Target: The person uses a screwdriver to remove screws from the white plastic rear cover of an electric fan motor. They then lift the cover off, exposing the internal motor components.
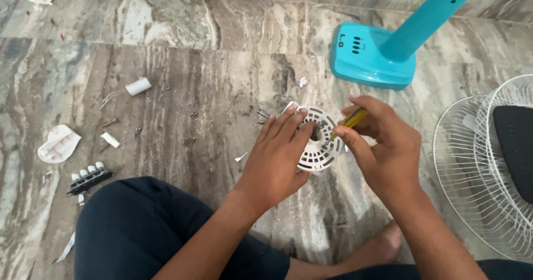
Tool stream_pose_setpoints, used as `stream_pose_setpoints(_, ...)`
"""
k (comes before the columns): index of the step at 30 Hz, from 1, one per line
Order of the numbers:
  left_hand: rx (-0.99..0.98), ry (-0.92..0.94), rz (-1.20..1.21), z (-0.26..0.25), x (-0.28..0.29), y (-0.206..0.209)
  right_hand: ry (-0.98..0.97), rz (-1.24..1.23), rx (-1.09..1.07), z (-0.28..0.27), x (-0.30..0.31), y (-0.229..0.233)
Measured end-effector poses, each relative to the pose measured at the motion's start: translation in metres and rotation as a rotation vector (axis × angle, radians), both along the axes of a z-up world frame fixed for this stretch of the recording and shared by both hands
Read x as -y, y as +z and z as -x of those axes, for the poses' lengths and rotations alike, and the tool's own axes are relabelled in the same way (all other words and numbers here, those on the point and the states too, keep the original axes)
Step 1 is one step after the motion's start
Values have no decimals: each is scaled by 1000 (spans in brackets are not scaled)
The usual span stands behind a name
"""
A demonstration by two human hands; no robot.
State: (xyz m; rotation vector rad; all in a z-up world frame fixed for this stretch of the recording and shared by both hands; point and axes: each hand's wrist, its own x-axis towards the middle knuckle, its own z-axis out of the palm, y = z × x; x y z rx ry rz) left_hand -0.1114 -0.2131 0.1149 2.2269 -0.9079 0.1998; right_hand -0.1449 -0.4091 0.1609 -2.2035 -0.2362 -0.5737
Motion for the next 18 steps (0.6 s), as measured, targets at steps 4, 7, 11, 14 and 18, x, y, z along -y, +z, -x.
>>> stream_pose_setpoints(4,-15,2,13,-3,-4,-1,-6,-104,69,2,-5,-5)
stream_pose_setpoints(7,-26,11,13,-3,-5,-1,4,-205,51,2,-8,-6)
stream_pose_setpoints(11,-24,9,-3,-2,-4,-1,-1,-142,13,1,-10,-4)
stream_pose_setpoints(14,-18,16,-15,-1,-1,-2,3,-109,-12,1,-9,-1)
stream_pose_setpoints(18,-5,15,-9,-2,-2,-4,4,-127,-23,2,-12,-1)
